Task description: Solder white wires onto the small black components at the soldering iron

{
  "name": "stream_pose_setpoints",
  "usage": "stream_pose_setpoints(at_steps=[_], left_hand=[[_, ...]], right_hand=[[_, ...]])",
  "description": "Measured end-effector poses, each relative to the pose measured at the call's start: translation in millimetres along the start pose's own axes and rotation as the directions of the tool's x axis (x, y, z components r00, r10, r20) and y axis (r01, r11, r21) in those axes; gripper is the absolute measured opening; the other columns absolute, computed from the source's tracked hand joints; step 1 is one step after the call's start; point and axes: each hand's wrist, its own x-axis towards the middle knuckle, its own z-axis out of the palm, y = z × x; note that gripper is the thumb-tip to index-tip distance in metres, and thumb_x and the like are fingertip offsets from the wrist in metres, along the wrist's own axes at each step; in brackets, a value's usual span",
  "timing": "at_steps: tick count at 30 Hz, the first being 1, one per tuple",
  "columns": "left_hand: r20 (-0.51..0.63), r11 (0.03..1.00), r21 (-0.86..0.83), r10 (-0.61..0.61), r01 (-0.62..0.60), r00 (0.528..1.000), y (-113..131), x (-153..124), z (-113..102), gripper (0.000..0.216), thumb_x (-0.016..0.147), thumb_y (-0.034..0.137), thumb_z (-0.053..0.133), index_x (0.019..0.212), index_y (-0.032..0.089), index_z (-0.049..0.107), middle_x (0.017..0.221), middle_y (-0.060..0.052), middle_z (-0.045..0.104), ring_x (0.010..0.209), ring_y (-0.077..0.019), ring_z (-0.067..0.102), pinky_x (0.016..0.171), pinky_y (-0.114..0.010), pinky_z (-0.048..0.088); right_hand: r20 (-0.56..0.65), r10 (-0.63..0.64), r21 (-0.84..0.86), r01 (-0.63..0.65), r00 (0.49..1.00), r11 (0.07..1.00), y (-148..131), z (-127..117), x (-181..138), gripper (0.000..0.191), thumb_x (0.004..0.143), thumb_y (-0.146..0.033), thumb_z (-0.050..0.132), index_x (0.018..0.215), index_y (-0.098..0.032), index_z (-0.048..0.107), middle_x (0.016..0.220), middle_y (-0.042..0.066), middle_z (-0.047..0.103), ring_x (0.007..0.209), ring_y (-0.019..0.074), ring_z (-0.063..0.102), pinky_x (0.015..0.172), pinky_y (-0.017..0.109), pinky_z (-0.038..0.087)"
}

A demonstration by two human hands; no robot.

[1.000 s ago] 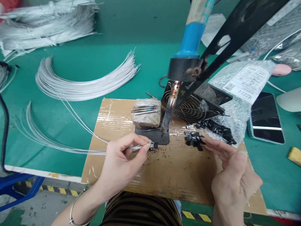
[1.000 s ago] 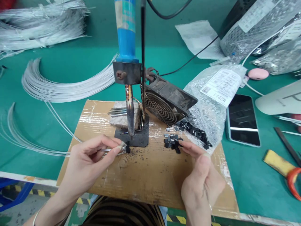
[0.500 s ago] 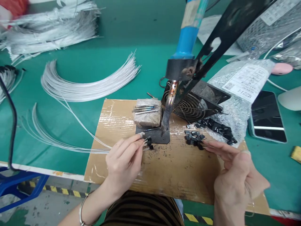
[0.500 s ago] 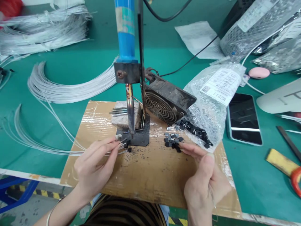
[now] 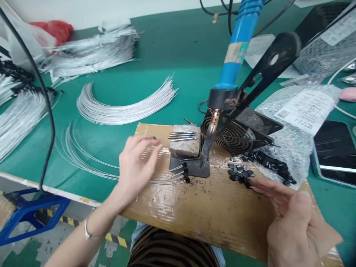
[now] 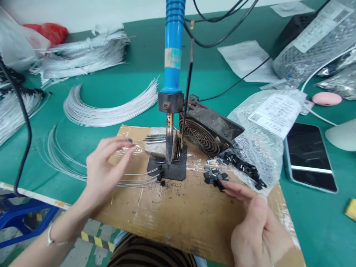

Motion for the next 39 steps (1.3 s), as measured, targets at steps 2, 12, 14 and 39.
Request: stream_pose_setpoints(at_steps=[2,12,14,39], left_hand=[[0.051,0.994,0.107,-0.031,0.025,0.998,-20,34,6,0.007,0.098,0.02,0.067,0.1,0.019,0.074,0.107,-0.011,0.075,0.107,-0.0294,0.067,0.099,-0.045,0.051],[0.141,0.989,0.136,-0.08,0.06,0.987,-93,117,52,0.017,0.095,0.011,0.062,0.08,0.019,0.062,0.098,-0.011,0.062,0.106,-0.0313,0.057,0.101,-0.048,0.044],[0.15,0.991,0.122,-0.07,0.052,0.986,-92,112,50,0.015,0.096,0.011,0.062,0.083,0.019,0.061,0.101,-0.011,0.063,0.106,-0.0298,0.057,0.102,-0.046,0.044],[0.179,0.895,-0.38,-0.175,0.232,0.968,-39,80,-37,0.012,0.081,0.026,0.074,0.07,0.021,0.07,0.063,-0.001,0.068,0.055,-0.0125,0.056,0.051,-0.025,0.041]], right_hand=[[0.003,-0.004,-0.005,0.004,1.0,1.0,-1,0,0,0.06,0.097,-0.069,0.057,0.074,-0.018,0.08,0.079,0.014,0.08,0.069,0.0318,0.076,0.067,0.052,0.06],[0.006,-0.025,-0.009,0.025,1.0,1.0,0,0,4,0.059,0.096,-0.068,0.059,0.069,-0.019,0.079,0.074,0.014,0.079,0.062,0.0304,0.074,0.06,0.049,0.058],[0.01,-0.022,-0.013,0.022,1.0,1.0,0,0,3,0.058,0.096,-0.066,0.06,0.07,-0.019,0.079,0.075,0.014,0.08,0.062,0.0303,0.075,0.06,0.049,0.058],[0.003,0.017,0.001,-0.017,1.0,1.0,-2,-9,-5,0.048,0.096,-0.06,0.067,0.08,-0.016,0.077,0.079,0.008,0.074,0.067,0.0231,0.067,0.066,0.04,0.053]])
